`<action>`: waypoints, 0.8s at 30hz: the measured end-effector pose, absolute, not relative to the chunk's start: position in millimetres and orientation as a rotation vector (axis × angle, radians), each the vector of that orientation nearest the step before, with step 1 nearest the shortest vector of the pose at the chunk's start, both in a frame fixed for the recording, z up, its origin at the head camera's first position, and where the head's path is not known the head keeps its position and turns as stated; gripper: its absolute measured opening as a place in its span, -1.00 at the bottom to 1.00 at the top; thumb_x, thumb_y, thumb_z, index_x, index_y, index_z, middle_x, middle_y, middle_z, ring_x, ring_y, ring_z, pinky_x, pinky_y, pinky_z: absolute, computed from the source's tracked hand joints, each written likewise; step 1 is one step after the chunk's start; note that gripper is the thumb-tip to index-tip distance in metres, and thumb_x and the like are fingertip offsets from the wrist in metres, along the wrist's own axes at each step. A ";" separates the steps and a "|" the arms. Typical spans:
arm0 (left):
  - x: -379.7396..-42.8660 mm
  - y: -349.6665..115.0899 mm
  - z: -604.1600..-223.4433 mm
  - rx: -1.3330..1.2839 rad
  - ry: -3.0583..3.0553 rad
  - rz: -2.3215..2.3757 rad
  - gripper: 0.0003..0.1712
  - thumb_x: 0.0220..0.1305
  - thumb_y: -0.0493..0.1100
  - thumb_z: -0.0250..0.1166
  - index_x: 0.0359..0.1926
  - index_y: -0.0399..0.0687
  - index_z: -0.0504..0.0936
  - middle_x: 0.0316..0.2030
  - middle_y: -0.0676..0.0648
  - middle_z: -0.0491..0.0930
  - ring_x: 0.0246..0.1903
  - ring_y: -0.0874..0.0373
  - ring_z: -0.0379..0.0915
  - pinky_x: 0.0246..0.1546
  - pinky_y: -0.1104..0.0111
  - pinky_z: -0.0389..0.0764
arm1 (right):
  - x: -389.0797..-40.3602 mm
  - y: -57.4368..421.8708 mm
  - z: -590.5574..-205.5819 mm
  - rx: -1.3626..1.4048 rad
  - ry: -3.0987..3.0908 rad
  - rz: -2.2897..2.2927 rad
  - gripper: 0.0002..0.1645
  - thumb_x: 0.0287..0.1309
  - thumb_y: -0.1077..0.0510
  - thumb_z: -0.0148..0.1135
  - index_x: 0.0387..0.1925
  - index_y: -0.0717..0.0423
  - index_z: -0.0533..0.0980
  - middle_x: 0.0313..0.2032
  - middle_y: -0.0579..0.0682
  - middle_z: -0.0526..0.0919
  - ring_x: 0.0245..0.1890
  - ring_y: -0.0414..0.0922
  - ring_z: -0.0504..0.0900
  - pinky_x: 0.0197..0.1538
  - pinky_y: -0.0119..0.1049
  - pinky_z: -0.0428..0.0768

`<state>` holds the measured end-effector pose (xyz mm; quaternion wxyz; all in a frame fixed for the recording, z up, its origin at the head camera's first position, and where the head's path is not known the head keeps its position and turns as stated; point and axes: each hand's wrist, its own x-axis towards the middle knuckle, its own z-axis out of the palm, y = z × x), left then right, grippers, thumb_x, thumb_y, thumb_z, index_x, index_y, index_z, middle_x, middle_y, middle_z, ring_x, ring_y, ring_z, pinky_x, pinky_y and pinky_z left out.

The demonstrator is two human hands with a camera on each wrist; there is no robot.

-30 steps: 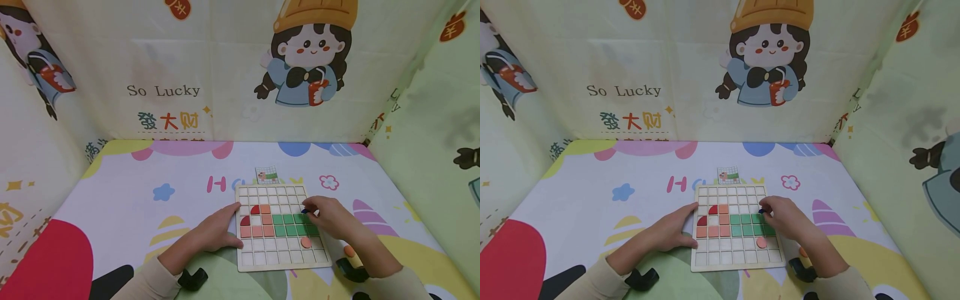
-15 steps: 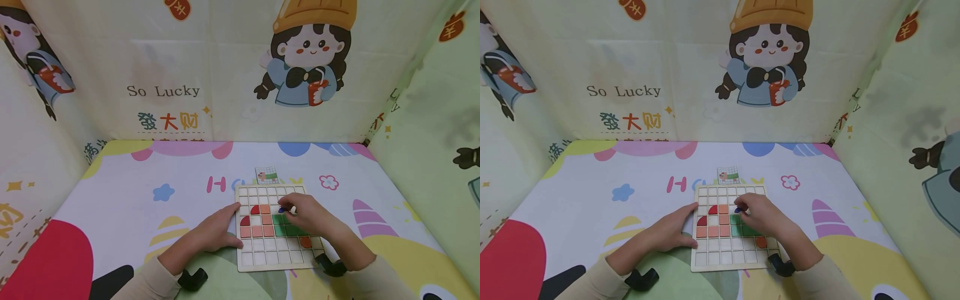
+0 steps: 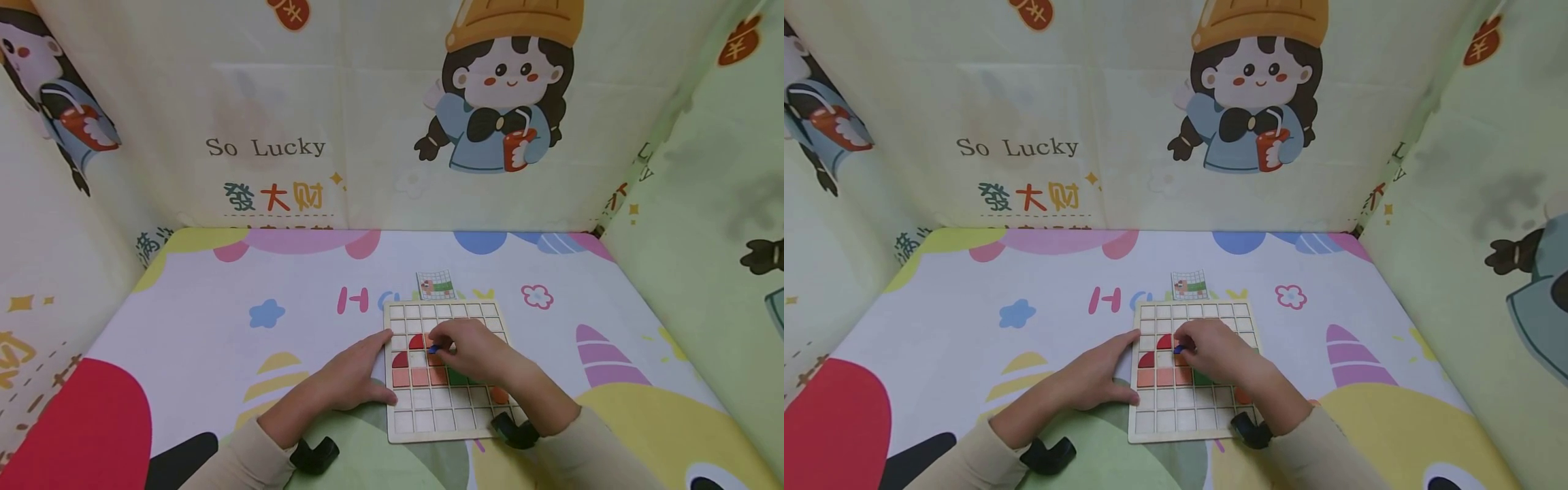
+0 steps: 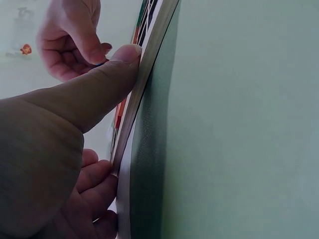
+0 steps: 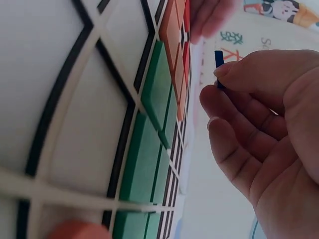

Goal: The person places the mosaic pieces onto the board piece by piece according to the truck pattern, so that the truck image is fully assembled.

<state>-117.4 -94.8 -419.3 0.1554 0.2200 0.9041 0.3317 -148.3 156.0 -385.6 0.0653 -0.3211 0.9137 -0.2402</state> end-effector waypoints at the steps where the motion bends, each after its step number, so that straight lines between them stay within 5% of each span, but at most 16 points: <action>1: -117.5 -94.8 -419.6 0.631 2.591 0.950 0.20 -0.02 0.11 0.60 0.49 -0.20 0.14 0.38 -0.15 0.29 0.32 -0.04 0.24 0.31 0.03 0.34 | -148.5 154.8 -385.9 -0.977 2.760 -0.714 -0.82 0.18 0.26 0.39 -0.15 0.12 0.64 -0.32 -0.23 0.64 -0.27 -0.24 0.58 -0.08 -0.23 0.62; 24: -116.9 -96.0 -420.0 0.667 2.602 0.945 0.19 -0.01 0.11 0.59 0.49 -0.22 0.14 0.38 -0.16 0.30 0.31 -0.04 0.26 0.31 0.04 0.35 | -147.1 131.4 -390.0 -0.932 2.719 -0.546 -0.75 0.16 0.27 0.32 -0.10 0.08 0.64 -0.29 -0.19 0.64 -0.27 -0.19 0.54 -0.04 -0.20 0.59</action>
